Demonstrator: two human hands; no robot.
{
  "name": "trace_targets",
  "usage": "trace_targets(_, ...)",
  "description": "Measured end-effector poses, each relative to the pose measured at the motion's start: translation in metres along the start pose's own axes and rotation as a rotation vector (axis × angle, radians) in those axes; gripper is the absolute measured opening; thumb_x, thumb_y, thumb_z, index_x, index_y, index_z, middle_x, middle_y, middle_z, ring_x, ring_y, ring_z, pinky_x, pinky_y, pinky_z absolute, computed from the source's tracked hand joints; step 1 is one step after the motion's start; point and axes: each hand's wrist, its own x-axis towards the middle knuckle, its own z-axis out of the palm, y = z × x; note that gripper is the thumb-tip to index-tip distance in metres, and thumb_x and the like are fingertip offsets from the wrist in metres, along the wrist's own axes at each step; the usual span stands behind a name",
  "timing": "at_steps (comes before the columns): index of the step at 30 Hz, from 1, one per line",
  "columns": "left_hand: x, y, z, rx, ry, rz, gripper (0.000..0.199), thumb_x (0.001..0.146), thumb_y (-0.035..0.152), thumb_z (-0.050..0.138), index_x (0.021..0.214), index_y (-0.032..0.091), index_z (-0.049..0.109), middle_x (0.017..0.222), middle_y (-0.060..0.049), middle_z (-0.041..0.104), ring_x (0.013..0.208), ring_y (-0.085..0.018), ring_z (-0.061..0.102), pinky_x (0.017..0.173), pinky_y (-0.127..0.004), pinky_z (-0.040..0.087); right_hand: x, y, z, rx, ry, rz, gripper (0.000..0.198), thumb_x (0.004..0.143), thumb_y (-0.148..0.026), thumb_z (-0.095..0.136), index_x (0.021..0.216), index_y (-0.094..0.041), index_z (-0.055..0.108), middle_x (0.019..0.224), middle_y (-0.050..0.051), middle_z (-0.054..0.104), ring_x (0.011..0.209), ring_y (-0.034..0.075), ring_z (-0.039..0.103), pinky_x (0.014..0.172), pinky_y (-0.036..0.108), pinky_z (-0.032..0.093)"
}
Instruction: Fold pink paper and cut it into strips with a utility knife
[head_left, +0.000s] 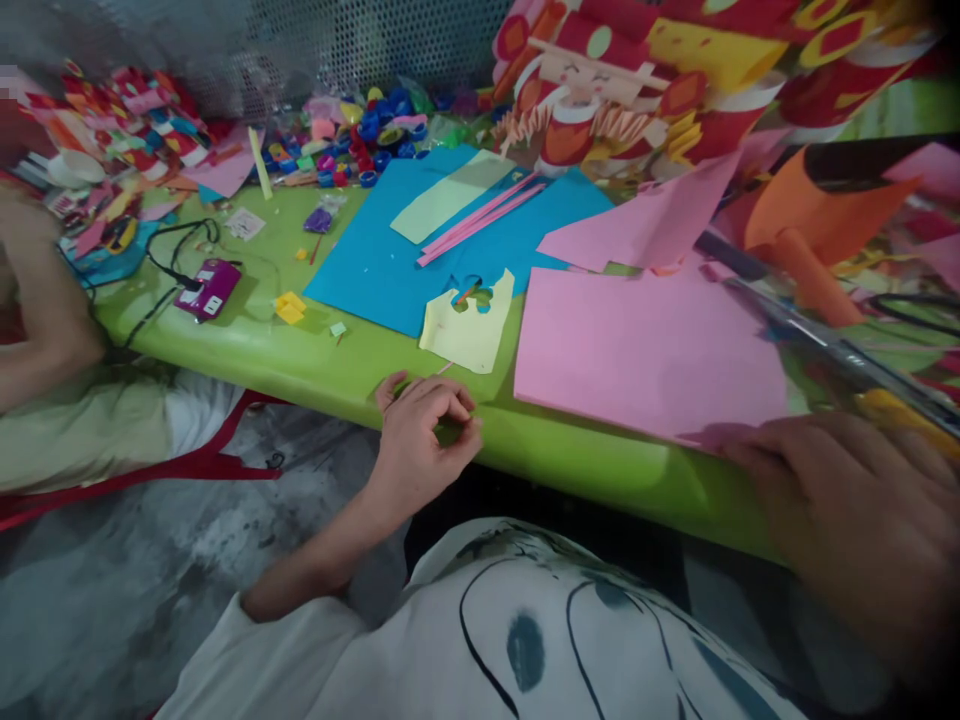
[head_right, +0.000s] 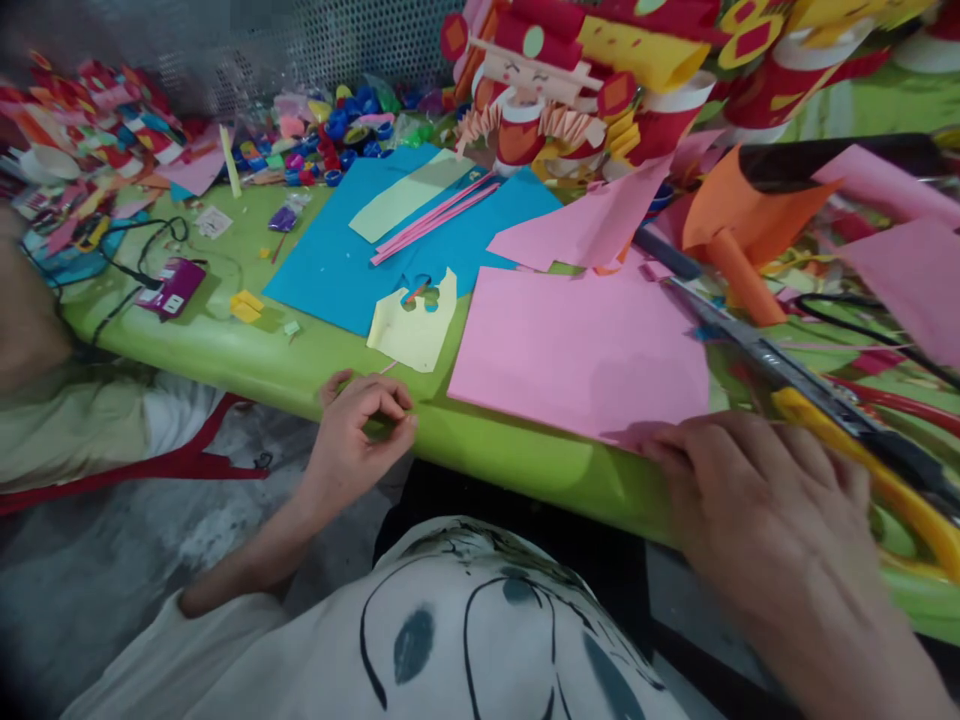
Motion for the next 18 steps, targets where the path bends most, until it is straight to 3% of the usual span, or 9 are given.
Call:
trace_targets(3,0.0,0.007,-0.002,0.005,0.04,0.013,0.012,0.089,0.027,0.073,0.093,0.026,0.061,0.106,0.002,0.078,0.09,-0.018,0.072,0.119,-0.049,0.029,0.003,-0.008,-0.005,-0.034,0.063,-0.094,0.033,0.11,-0.051,0.042,0.103,-0.03,0.067,0.095,0.006,0.071,0.092,0.03,0.063,0.082,0.044,0.041)
trace_targets(6,0.004,0.014,-0.002,0.105,0.085,0.115,0.037,0.09,0.036,0.079,0.124,0.028,0.065,0.123,-0.003,0.076,0.106,-0.023,0.073,0.123,-0.051,0.027,0.008,-0.018,-0.012,-0.062,0.123,-0.155,0.03,0.111,-0.048,0.043,0.099,-0.029,0.063,0.09,0.005,0.069,0.089,0.03,0.063,0.081,0.044,0.041)
trace_targets(7,0.006,0.015,-0.001,0.143,0.086,0.158,0.037,0.094,0.037,0.079,0.127,0.029,0.067,0.125,-0.004,0.076,0.112,-0.024,0.073,0.124,-0.051,0.026,0.009,-0.02,-0.014,-0.061,0.133,-0.171,0.029,0.111,-0.047,0.044,0.099,-0.028,0.063,0.089,0.005,0.069,0.088,0.029,0.063,0.08,0.044,0.041)
trace_targets(12,0.013,0.006,0.009,0.179,0.049,0.268,0.002,0.105,0.031,0.075,0.106,0.033,0.076,0.108,0.004,0.082,0.106,-0.019,0.076,0.116,-0.047,0.029,0.006,-0.027,-0.021,0.008,0.134,-0.227,0.025,0.111,-0.041,0.047,0.107,-0.027,0.067,0.091,0.005,0.068,0.087,0.029,0.061,0.08,0.044,0.041)
trace_targets(18,0.015,-0.006,0.01,0.169,0.024,0.284,0.016,0.104,0.029,0.076,0.12,0.032,0.076,0.109,0.002,0.082,0.104,-0.019,0.076,0.109,-0.045,0.035,-0.002,-0.018,-0.021,0.076,0.167,-0.317,0.019,0.107,-0.034,0.058,0.118,-0.025,0.07,0.103,0.008,0.074,0.096,0.03,0.065,0.091,0.048,0.045)
